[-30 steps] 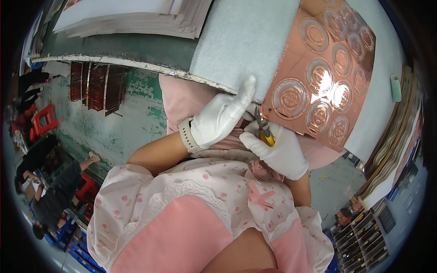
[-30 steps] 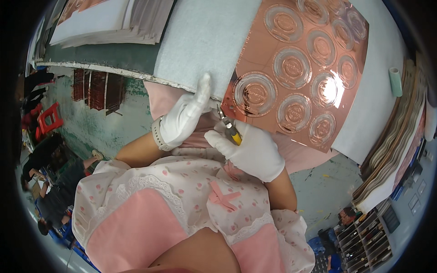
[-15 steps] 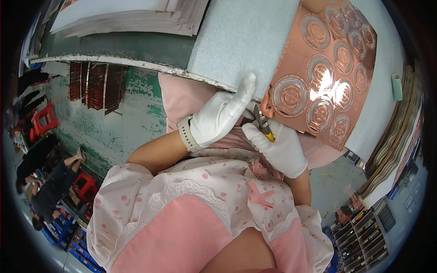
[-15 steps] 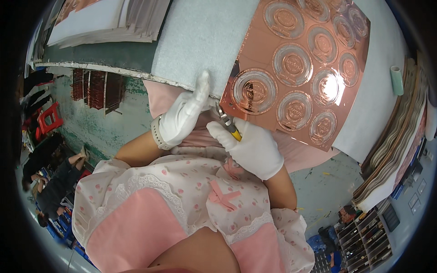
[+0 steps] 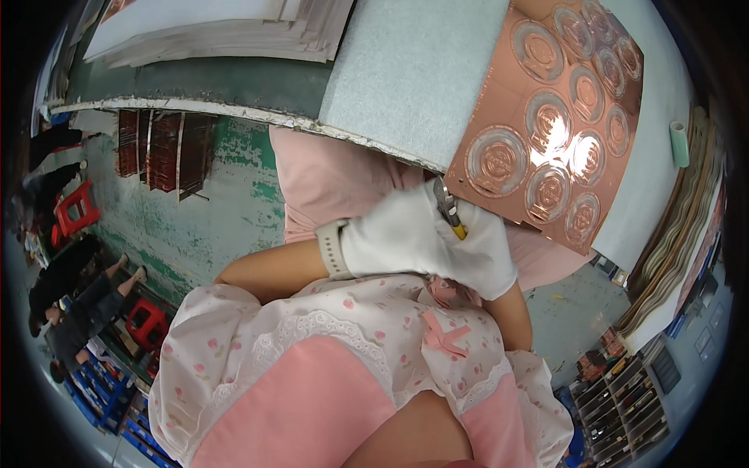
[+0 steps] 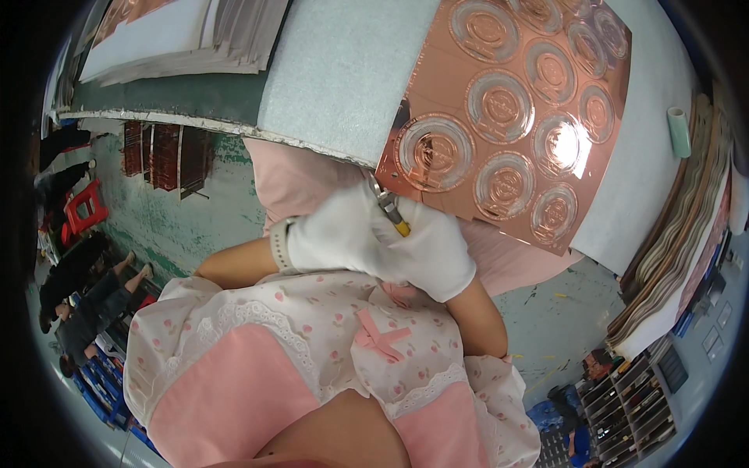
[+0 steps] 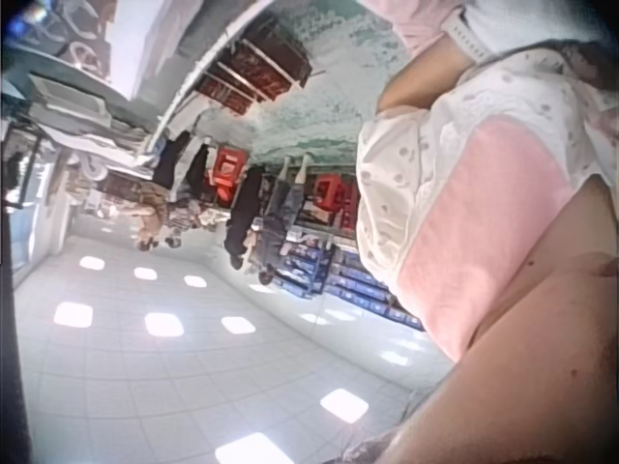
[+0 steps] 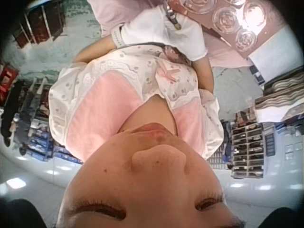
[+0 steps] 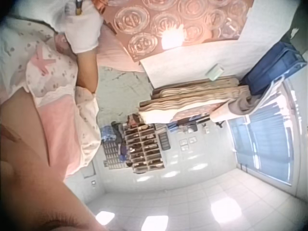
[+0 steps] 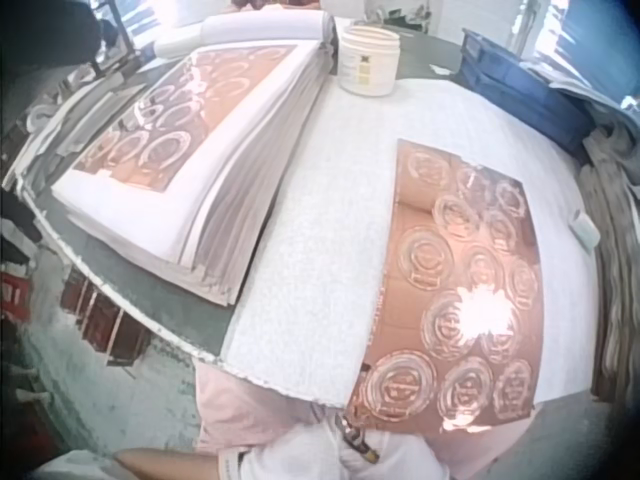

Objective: The person uses pliers to cut circular shapes from a sheet of copper foil. They work on multiple sheets, cutting out the circles and placing the finished sheets on a stack. The person wears white gloves and a pink apron while performing the task at a workbench.

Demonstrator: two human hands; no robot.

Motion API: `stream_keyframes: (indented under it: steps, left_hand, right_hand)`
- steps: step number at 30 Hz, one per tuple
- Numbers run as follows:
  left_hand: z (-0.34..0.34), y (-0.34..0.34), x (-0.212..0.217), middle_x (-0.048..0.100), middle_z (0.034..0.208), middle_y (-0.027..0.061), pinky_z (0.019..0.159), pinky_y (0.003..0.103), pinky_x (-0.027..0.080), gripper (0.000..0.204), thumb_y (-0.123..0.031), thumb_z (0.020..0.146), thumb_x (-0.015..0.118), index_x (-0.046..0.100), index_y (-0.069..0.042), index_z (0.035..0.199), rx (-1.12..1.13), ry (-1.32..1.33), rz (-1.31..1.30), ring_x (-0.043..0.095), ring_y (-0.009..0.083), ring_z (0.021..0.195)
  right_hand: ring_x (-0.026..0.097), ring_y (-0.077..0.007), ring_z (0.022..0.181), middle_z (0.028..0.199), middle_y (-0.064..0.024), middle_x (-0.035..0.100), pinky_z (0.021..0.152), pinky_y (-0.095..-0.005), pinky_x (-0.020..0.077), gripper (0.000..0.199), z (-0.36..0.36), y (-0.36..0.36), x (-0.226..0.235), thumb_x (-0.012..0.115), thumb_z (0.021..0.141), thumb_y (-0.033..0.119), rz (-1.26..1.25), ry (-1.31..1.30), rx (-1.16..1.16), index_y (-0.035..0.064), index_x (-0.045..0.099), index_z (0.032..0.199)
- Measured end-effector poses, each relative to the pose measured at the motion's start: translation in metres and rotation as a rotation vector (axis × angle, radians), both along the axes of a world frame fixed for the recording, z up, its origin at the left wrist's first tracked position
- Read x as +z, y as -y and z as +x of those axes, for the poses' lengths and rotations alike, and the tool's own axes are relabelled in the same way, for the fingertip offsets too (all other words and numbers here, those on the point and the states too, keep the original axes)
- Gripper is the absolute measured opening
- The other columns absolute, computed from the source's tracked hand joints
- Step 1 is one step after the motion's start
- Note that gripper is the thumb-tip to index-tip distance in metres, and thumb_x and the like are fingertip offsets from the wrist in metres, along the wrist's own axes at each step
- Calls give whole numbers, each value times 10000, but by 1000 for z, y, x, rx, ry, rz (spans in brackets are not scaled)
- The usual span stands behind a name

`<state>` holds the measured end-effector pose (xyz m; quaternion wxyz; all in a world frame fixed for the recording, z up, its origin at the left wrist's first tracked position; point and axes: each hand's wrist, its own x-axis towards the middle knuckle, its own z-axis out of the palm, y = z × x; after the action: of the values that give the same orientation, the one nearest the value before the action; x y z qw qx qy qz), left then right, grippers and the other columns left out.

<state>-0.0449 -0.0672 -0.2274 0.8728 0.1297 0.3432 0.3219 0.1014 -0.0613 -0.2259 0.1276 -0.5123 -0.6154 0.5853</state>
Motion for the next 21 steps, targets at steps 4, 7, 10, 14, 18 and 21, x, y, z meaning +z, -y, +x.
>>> stream_keyframes:
  steps: [4,7,10,14,18,21]
  left_hand:
    - [8,-4,9,649,863,42,753,227,455,276,-215,740,677,624,-34,941,-156,-431,339,589,91,799]
    - [8,-3,8,655,886,46,755,221,453,251,-221,749,668,638,-57,936,-148,-411,311,593,87,812]
    - [10,0,2,656,872,45,738,225,456,265,-246,759,657,635,-56,943,-127,-417,361,595,85,800]
    - [8,-6,10,643,810,27,697,221,449,283,-278,788,628,635,-31,927,-79,-430,164,570,76,748]
    - [5,-7,7,607,749,11,657,213,435,302,-297,803,615,633,-16,914,-43,-298,128,532,64,710]
    - [5,-9,10,597,748,7,651,210,431,287,-286,807,614,634,-20,914,20,-262,125,525,61,718]
  right_hand:
    - [590,-210,640,727,-129,606,590,-280,460,218,7,-1,-8,596,731,88,159,-36,105,30,598,941]
    - [594,-213,658,741,-131,606,596,-280,461,236,6,1,-8,590,719,67,168,-54,86,27,592,952]
    - [592,-219,640,716,-129,600,583,-288,462,194,5,4,-13,582,721,63,230,-34,69,12,587,908]
    - [596,-226,617,675,-125,595,545,-307,461,86,2,6,-7,569,721,53,169,-7,55,-7,565,782]
    - [604,-217,604,633,-119,588,514,-314,458,77,-5,5,7,562,728,49,-28,-48,-41,-16,535,699]
    - [596,-192,578,601,-94,579,512,-294,454,115,-8,6,14,555,752,84,-129,22,-72,-26,543,723]
